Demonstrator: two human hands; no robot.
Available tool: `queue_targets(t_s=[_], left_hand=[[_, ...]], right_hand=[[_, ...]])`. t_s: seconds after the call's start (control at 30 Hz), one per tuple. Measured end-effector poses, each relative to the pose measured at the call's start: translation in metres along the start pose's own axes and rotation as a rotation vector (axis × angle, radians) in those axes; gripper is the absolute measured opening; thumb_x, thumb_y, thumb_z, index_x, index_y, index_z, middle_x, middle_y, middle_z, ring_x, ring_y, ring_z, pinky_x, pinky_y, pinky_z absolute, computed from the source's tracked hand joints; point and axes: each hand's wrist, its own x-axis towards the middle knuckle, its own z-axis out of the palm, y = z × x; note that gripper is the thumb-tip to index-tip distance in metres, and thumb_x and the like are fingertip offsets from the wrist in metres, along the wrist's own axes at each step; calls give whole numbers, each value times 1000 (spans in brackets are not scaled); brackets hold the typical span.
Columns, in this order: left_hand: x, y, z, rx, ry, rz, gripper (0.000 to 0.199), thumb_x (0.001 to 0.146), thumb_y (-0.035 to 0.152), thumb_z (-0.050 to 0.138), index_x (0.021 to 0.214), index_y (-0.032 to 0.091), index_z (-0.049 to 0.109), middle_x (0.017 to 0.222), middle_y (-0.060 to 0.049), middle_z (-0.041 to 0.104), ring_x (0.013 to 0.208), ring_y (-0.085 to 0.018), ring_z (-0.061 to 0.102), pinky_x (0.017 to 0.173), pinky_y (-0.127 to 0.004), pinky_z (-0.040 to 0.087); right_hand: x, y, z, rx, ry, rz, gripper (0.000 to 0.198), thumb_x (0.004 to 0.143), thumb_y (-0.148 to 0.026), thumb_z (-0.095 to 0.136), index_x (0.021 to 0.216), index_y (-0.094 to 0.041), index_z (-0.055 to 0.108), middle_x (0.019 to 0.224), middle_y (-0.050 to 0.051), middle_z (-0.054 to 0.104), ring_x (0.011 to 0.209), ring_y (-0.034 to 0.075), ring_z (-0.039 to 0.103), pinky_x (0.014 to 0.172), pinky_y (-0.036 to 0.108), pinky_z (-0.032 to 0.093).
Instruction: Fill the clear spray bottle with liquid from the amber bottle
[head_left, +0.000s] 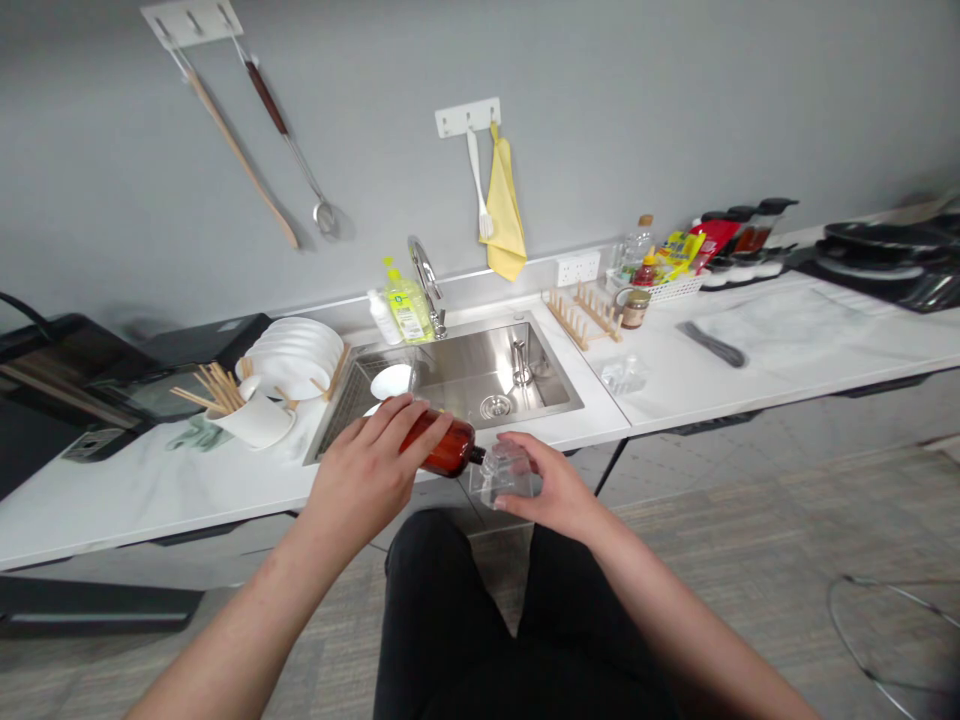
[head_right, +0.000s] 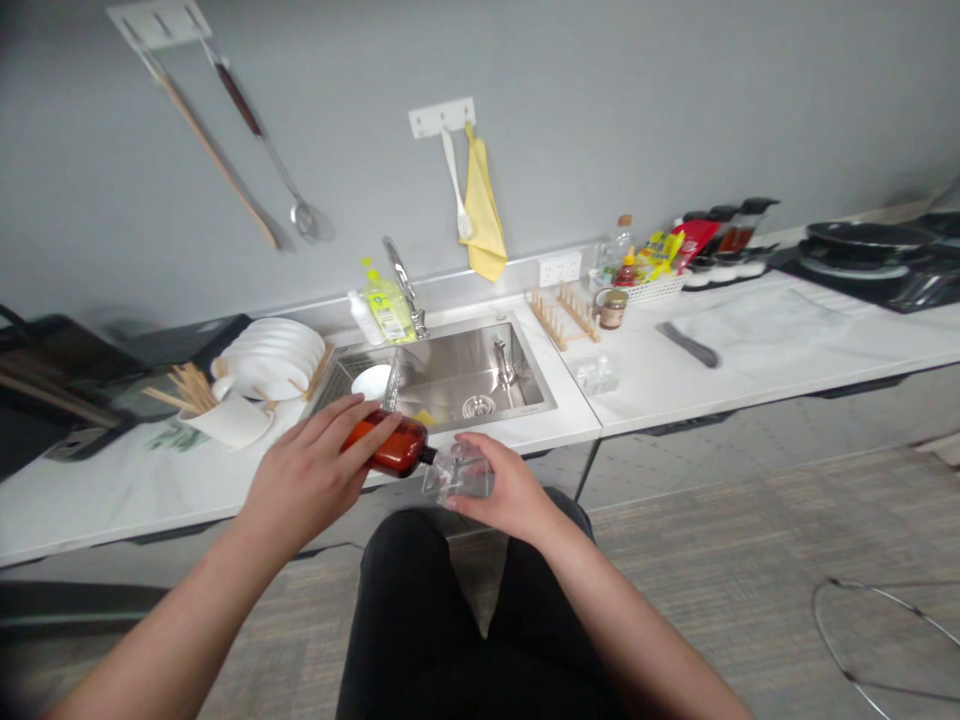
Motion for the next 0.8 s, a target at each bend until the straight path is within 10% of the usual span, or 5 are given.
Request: queue_targets(t_s=[0.8], left_hand=[[2,-1,-7,1,-32,21,73,96,3,69,166,25,69,164,-19,71,155,-43,65,112,-55,62]], right_hand=[[0,-3,1,-1,18,4,87,82,-33,104,160,-32,65,158,14,75,135,35,80,113,55,69]])
